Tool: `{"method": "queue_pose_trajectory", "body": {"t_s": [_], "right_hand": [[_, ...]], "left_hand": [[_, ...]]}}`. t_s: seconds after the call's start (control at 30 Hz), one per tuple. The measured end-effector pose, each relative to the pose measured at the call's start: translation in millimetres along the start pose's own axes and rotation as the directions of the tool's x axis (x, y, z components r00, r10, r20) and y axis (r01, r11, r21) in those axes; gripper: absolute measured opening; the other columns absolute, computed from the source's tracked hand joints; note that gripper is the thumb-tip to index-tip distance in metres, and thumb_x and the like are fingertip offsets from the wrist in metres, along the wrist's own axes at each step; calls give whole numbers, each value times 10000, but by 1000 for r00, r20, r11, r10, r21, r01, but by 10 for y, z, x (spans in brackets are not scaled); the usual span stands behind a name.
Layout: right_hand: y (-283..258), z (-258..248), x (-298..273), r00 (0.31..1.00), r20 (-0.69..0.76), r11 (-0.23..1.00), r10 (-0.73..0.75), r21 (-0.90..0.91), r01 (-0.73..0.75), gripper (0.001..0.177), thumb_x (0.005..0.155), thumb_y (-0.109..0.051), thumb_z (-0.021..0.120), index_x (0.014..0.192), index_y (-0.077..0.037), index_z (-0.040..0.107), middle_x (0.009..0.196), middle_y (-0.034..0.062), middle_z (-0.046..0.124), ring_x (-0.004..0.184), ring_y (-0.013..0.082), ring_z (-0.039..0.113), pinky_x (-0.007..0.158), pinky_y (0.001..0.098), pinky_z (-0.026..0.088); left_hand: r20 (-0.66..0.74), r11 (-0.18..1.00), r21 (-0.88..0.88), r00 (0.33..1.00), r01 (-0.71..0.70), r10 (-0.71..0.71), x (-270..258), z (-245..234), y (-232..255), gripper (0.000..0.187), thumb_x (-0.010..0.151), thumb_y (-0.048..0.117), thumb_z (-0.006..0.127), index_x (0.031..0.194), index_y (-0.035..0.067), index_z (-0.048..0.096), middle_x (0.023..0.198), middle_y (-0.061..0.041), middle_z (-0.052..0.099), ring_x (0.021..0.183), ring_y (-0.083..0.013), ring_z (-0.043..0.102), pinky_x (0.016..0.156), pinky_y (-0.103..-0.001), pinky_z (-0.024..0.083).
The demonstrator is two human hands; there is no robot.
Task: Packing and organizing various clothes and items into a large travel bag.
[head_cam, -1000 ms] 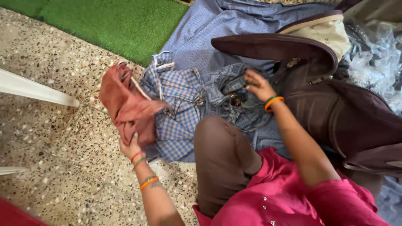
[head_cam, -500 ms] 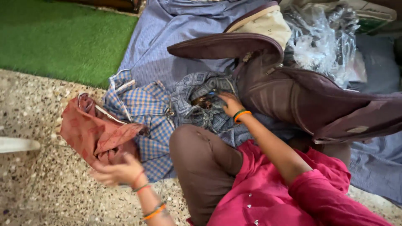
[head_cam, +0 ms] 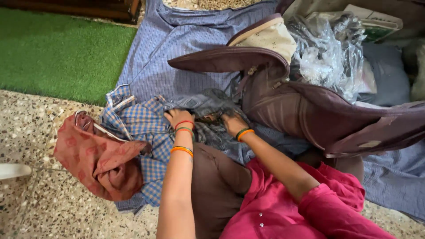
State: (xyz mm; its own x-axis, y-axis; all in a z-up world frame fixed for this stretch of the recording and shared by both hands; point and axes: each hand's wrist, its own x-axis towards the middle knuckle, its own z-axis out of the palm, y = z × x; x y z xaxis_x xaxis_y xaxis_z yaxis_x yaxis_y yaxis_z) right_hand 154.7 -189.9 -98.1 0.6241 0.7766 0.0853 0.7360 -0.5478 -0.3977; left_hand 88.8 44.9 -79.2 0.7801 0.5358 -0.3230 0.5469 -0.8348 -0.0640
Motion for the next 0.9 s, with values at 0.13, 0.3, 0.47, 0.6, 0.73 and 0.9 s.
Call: {"method": "queue_pose_trajectory", "body": {"t_s": [0.13, 0.3, 0.47, 0.6, 0.73, 0.9], "right_hand": [[-108, -131, 131, 917, 182, 928, 355, 48, -369, 408, 962, -327, 556, 1318, -128, 558, 949, 287, 700, 904, 484, 664, 828, 586, 508], [7, -132, 469, 925, -119, 926, 361, 163, -341, 386, 990, -337, 538, 1265, -74, 602, 894, 319, 695, 830, 514, 664, 779, 605, 517], [-3, -216, 560, 893, -117, 900, 434, 87, -427, 396, 1108, -401, 485, 1226, -45, 610, 989, 284, 725, 930, 493, 684, 889, 592, 524], [-65, -190, 561, 833, 84, 832, 546, 55, -551, 623, 947, -345, 563, 1456, -24, 405, 978, 324, 696, 896, 495, 677, 814, 583, 532], [-27, 107, 442, 936, -125, 943, 329, 89, -320, 621, 869, -207, 631, 1426, -24, 428, 1255, 300, 642, 1048, 478, 652, 885, 542, 529], [122, 246, 646, 975, -211, 987, 73, 157, -40, 557, 969, -168, 628, 1491, -110, 442, 1369, 241, 622, 1247, 419, 616, 1080, 452, 507]], "left_hand": [[-47, 988, 81, 991, 133, -129, -347, -599, -48, 713, 833, 657, 637, 1327, 145, 676, 1537, -119, 476, 1471, -354, 276, 1167, -625, 39], [-218, 957, 169, 955, 238, -199, 203, 9, -193, 510, 1013, 408, 492, 1418, 136, 640, 1513, -90, 539, 1449, -337, 354, 1220, -615, 49], [-337, 952, 181, 925, 246, -175, 126, 161, -69, 523, 955, 322, 426, 1415, 154, 611, 1511, -63, 530, 1419, -307, 348, 1171, -607, 40], [-119, 995, 100, 992, -17, 29, -75, 7, 259, 368, 1024, 271, 440, 1206, 153, 738, 1364, -111, 657, 1330, -336, 511, 1186, -657, 157], [-196, 928, -116, 924, -354, 328, 168, 513, 470, 306, 932, 276, 574, 1078, 93, 772, 1237, -150, 710, 1220, -347, 633, 988, -530, 452], [-311, 965, -176, 941, -193, 131, 353, 406, 252, 326, 979, 213, 525, 1260, 134, 670, 1330, -109, 644, 1264, -307, 577, 992, -613, 412]]}}
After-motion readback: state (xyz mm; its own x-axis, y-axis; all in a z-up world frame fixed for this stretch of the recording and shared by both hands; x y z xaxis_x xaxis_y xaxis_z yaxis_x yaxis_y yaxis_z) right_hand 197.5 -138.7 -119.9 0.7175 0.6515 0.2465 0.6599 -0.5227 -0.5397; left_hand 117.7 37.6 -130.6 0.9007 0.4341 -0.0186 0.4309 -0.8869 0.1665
